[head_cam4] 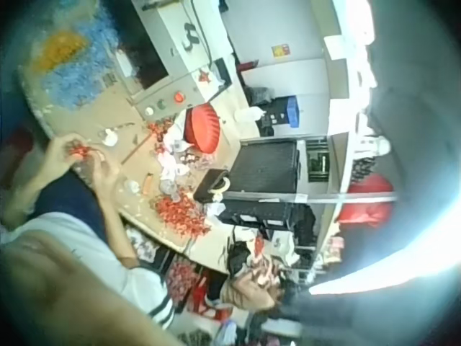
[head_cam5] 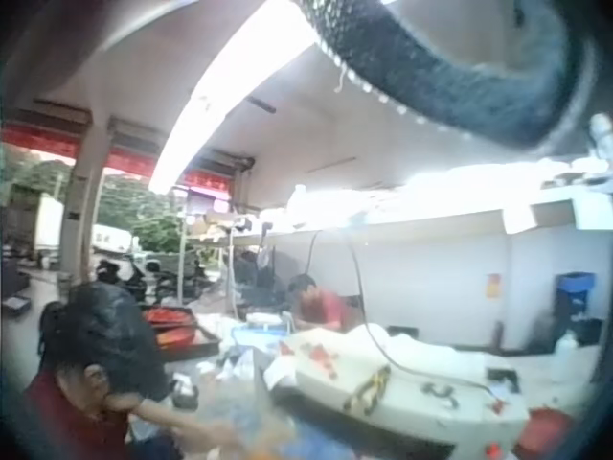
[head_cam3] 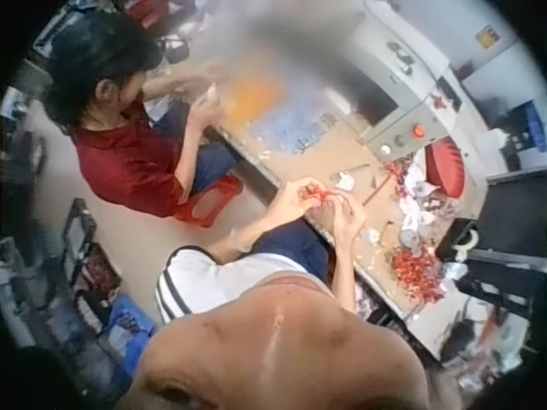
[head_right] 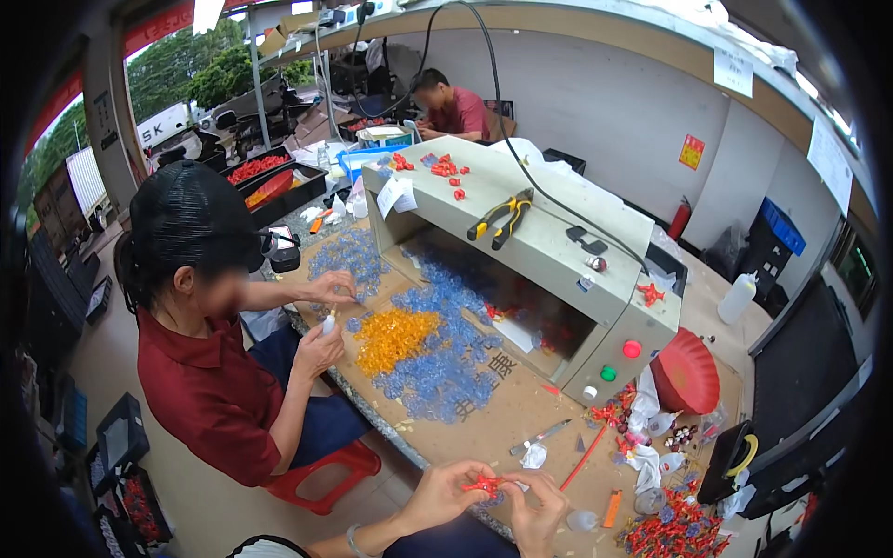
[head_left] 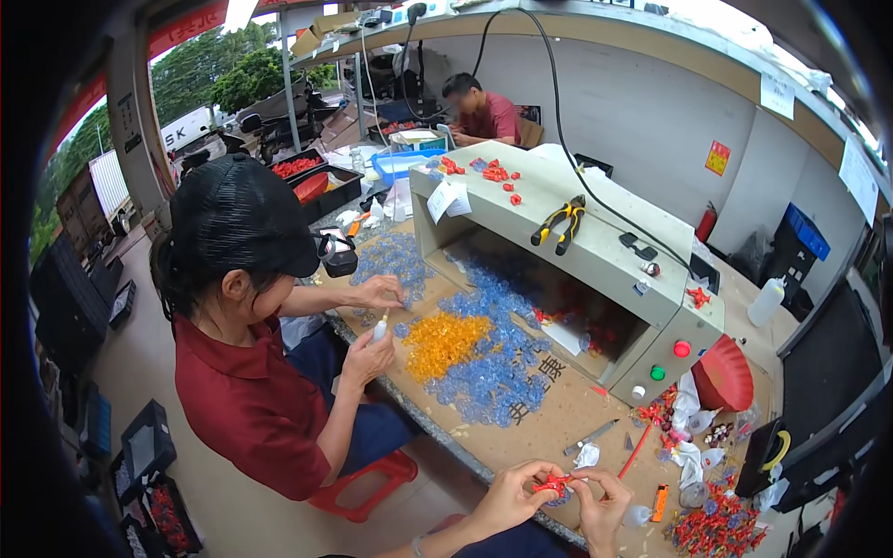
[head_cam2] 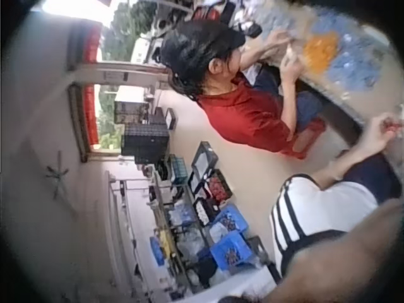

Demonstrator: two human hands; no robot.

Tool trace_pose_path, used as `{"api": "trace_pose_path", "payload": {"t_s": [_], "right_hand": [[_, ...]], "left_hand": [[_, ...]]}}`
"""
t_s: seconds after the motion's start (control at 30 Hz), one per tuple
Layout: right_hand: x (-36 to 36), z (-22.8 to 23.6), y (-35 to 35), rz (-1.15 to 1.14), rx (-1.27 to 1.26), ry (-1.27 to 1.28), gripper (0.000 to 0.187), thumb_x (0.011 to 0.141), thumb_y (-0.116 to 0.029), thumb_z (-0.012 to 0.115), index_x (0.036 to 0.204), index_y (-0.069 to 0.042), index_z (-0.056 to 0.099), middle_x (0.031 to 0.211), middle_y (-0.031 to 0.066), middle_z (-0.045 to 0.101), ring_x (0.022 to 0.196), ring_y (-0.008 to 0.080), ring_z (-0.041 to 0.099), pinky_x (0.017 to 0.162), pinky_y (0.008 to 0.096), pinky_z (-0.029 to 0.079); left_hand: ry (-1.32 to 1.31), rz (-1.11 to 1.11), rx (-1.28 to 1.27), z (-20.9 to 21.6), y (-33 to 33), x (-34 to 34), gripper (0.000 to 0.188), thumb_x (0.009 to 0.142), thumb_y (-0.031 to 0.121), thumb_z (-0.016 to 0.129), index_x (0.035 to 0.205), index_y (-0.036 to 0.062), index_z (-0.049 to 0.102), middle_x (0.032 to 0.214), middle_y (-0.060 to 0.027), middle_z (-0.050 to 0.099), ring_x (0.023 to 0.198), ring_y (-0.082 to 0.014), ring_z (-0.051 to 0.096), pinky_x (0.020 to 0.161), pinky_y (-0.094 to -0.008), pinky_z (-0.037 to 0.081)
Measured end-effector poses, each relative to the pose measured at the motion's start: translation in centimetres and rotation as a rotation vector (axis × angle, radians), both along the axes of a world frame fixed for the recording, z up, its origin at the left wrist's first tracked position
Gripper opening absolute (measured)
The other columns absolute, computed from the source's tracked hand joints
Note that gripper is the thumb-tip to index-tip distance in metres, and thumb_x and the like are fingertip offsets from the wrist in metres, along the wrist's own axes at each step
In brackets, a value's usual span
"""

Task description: Manually assemble and glue small red and yellow plastic toy components at a factory workbench.

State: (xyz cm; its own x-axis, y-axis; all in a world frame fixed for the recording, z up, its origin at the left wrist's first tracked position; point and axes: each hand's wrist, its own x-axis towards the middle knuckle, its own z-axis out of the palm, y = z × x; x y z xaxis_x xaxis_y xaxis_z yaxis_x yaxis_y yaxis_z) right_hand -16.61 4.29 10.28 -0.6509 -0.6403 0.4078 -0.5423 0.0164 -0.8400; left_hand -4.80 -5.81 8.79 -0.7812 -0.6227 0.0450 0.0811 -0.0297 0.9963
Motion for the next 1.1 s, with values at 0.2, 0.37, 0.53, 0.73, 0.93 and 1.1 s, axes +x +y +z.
{"api": "trace_pose_path", "payload": {"t_s": [0.2, 0.37, 0.53, 0.73, 0.93, 1.1], "right_hand": [[1.0, 1.3, -0.1, -0.071, 0.055, -0.091, 0.012, 0.070, 0.004, 0.072, 0.081, 0.002, 0.069, 0.079, 0.0119, 0.070, 0.076, 0.0186, 0.066, 0.070, 0.0271, 0.048], [0.4, 0.8, 0.6, 0.009, 0.126, 0.010, 0.015, 0.075, 0.011, 0.066, 0.087, 0.004, 0.062, 0.085, 0.0164, 0.066, 0.078, 0.0211, 0.063, 0.074, 0.0298, 0.050], [1.2, 1.4, -0.5, -0.015, 0.103, -0.061, 0.017, 0.068, 0.004, 0.073, 0.084, 0.002, 0.071, 0.081, 0.0121, 0.070, 0.078, 0.0201, 0.067, 0.073, 0.0286, 0.048], [0.9, 0.8, -1.4, 0.009, 0.111, 0.067, 0.014, 0.064, 0.003, 0.074, 0.077, 0.000, 0.072, 0.077, 0.0114, 0.070, 0.077, 0.0227, 0.067, 0.079, 0.0326, 0.048], [1.0, 0.6, -1.8, 0.014, 0.063, 0.056, 0.013, 0.063, 0.003, 0.076, 0.075, -0.001, 0.072, 0.074, 0.0103, 0.070, 0.074, 0.0219, 0.067, 0.081, 0.0339, 0.048], [1.1, 1.0, -1.6, 0.042, 0.081, 0.006, 0.014, 0.063, 0.005, 0.075, 0.076, 0.001, 0.073, 0.074, 0.0109, 0.070, 0.076, 0.0223, 0.067, 0.082, 0.0354, 0.048]], "left_hand": [[0.029, -0.017, -0.006, -0.4, -0.4, -0.2, 0.022, 0.081, -0.002, 0.067, 0.103, -0.0018, 0.063, 0.092, -0.0067, 0.066, 0.080, -0.0103, 0.062, 0.066, -0.0254, 0.055], [0.025, -0.014, 0.007, -0.1, -0.5, 0.1, 0.023, 0.080, -0.002, 0.067, 0.102, -0.0008, 0.063, 0.091, -0.0063, 0.065, 0.080, -0.0112, 0.062, 0.064, -0.0252, 0.054], [0.027, 0.019, -0.084, -0.4, -0.8, 0.4, 0.023, 0.079, -0.002, 0.067, 0.102, -0.0011, 0.062, 0.093, -0.0077, 0.065, 0.081, -0.0125, 0.062, 0.064, -0.0257, 0.054], [0.033, 0.024, -0.053, -0.3, -1.1, 0.9, 0.023, 0.079, -0.003, 0.066, 0.101, -0.0020, 0.062, 0.093, -0.0088, 0.064, 0.081, -0.0134, 0.063, 0.063, -0.0263, 0.054], [0.025, 0.037, -0.077, 0.3, -1.4, 1.4, 0.023, 0.079, -0.003, 0.067, 0.101, -0.0019, 0.062, 0.093, -0.0092, 0.067, 0.082, -0.0131, 0.066, 0.065, -0.0250, 0.055], [0.014, 0.057, -0.104, -0.1, -1.2, 1.3, 0.023, 0.078, -0.001, 0.070, 0.101, -0.0013, 0.063, 0.094, -0.0091, 0.067, 0.083, -0.0139, 0.067, 0.065, -0.0248, 0.055]]}}
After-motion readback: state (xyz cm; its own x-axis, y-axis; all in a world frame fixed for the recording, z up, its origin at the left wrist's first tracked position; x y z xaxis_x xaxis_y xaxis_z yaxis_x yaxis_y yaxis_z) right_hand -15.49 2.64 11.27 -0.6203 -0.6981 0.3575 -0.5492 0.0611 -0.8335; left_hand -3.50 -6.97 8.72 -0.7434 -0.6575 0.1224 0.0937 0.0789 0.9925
